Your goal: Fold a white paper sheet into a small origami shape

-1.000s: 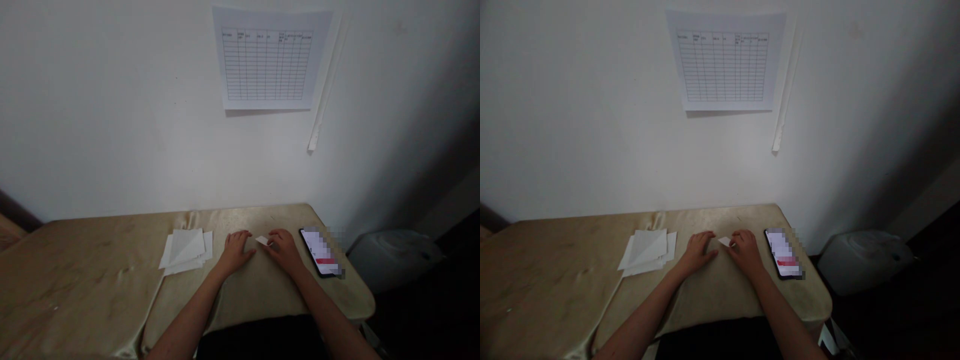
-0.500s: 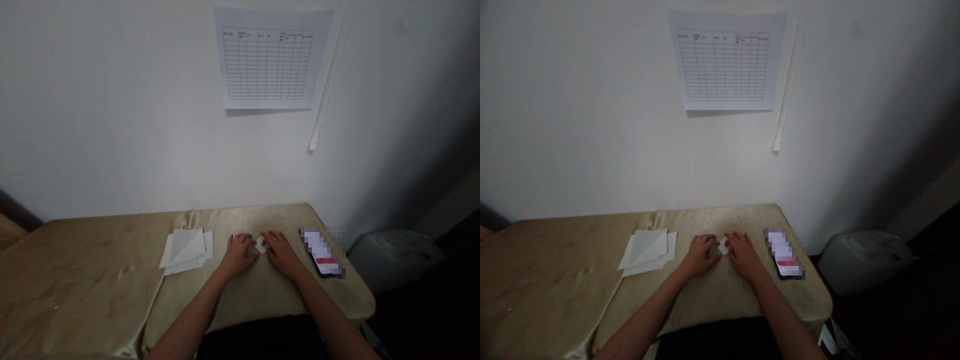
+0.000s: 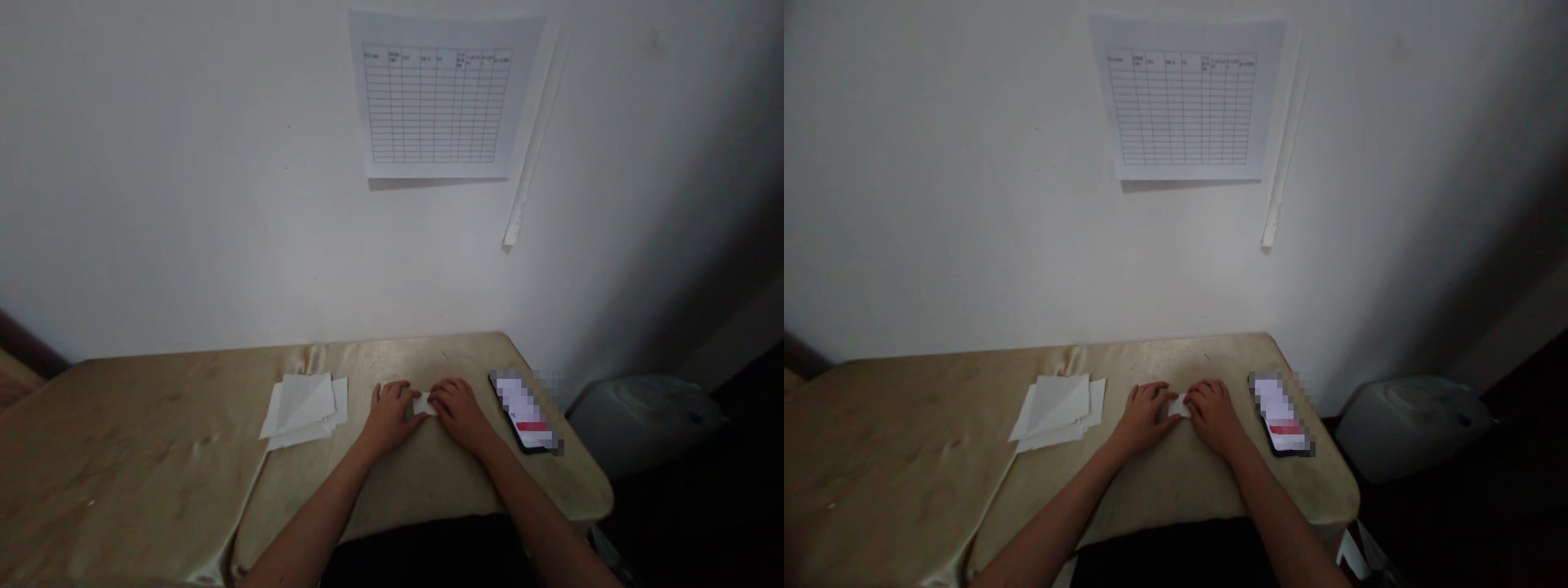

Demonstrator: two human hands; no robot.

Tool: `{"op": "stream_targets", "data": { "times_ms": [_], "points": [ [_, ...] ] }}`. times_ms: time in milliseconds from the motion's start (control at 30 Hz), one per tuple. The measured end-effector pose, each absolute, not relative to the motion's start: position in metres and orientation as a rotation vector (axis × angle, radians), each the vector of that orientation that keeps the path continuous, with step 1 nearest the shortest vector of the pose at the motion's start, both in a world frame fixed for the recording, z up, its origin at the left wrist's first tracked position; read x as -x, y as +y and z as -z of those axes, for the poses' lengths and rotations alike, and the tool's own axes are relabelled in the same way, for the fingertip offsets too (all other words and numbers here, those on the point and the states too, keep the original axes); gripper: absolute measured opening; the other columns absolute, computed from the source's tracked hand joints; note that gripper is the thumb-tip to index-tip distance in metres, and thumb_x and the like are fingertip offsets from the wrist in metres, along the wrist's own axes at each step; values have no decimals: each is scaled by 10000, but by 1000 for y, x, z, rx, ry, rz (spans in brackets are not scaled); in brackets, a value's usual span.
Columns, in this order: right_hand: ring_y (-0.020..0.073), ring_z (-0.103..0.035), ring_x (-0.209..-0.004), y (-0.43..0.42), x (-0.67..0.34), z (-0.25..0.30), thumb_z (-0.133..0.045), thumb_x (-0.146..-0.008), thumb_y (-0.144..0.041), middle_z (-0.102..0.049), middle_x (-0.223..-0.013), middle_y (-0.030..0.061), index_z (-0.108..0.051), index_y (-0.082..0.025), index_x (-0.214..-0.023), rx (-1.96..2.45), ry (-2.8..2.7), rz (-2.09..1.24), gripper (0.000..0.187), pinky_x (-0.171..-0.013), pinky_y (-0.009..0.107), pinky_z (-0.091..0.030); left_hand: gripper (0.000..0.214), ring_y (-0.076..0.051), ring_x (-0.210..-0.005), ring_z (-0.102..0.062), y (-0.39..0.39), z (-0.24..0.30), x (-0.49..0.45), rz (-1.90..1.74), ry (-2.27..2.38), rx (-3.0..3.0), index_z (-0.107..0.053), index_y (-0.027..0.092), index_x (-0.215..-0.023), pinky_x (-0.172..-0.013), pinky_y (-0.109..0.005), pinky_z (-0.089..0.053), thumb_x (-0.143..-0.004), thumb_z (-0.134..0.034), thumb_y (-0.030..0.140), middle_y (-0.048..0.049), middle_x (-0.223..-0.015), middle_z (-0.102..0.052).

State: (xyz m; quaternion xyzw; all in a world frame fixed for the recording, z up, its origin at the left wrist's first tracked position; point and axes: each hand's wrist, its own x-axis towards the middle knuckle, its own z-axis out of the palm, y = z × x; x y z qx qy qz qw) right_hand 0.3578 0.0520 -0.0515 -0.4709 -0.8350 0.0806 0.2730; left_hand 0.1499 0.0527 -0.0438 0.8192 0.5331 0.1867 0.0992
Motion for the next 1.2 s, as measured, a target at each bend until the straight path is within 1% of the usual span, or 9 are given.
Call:
{"op": "stream_targets", "data": {
  "times_ms": [167, 267, 333, 533, 633, 800, 900, 1033, 1200],
  "points": [
    [217, -531, -1107, 54, -359, 54, -540, -960, -189, -667, -1062, 54, -708, -225, -1038, 1253, -2194, -258, 188, -1062, 410, -362, 450, -305, -1360, -455, 53, 45, -149, -526, 1579, -2429, -634, 316, -1308, -1188, -601, -218, -865, -687, 376, -103, -1424, -542],
    [210, -547, -1053, 56, -360, 57, -568, -943, -190, -665, -1007, 49, -724, -228, -1010, 1283, -2167, -282, 174, -1040, 400, -374, 455, -307, -1354, -461, 53, 43, -148, -538, 1590, -2418, -649, 309, -1299, -1189, -584, -234, -847, -684, 279, -103, -1416, -544],
    [207, -553, -1033, 56, -360, 57, -577, -939, -196, -666, -985, 45, -733, -232, -998, 1304, -2154, -293, 171, -1039, 398, -373, 438, -307, -1348, -466, 54, 42, -148, -548, 1592, -2415, -669, 311, -1275, -1187, -572, -247, -841, -679, 251, -98, -1409, -548],
    [226, -534, -1064, 55, -358, 58, -555, -952, -214, -650, -1013, 58, -732, -246, -1101, 1350, -2177, -280, 233, -1047, 418, -371, 291, -291, -1313, -488, 56, 43, -150, -587, 1607, -2407, -707, 299, -1189, -1159, -551, -291, -906, -640, 316, -87, -1363, -578],
    [237, -513, -1085, 55, -356, 59, -565, -935, -192, -622, -1062, 70, -717, -276, -1180, 1385, -2210, -256, 300, -1054, 431, -368, 318, -291, -1305, -487, 56, 44, -151, -586, 1622, -2426, -691, 315, -1214, -1152, -548, -293, -898, -657, 314, -79, -1360, -577],
    [255, -475, -1134, 53, -354, 58, -582, -925, -196, -571, -1145, 81, -656, -359, -1293, 1459, -2239, -194, 409, -1073, 455, -348, 364, -299, -1309, -479, 55, 44, -152, -541, 1644, -2450, -666, 361, -1261, -1146, -553, -290, -899, -656, 327, -69, -1399, -556],
    [255, -474, -1142, 52, -354, 56, -584, -927, -203, -565, -1158, 75, -651, -384, -1293, 1482, -2241, -180, 414, -1083, 464, -334, 365, -304, -1319, -470, 55, 43, -151, -543, 1652, -2473, -660, 369, -1268, -1143, -556, -288, -904, -647, 345, -69, -1411, -551],
    [268, -488, -1139, 53, -353, 54, -605, -930, -246, -578, -1136, 75, -678, -391, -1251, 1504, -2235, -160, 359, -1084, 490, -329, 334, -319, -1317, -465, 55, 42, -149, -547, 1661, -2474, -682, 388, -1229, -1113, -547, -320, -896, -655, 370, -53, -1418, -551],
    [286, -507, -1125, 54, -353, 54, -645, -918, -296, -599, -1111, 85, -733, -350, -1140, 1547, -2203, -108, 245, -1089, 527, -318, 301, -313, -1282, -492, 55, 37, -149, -532, 1688, -2456, -704, 378, -1186, -1075, -528, -353, -888, -665, 385, -47, -1367, -581]
  ]
}}
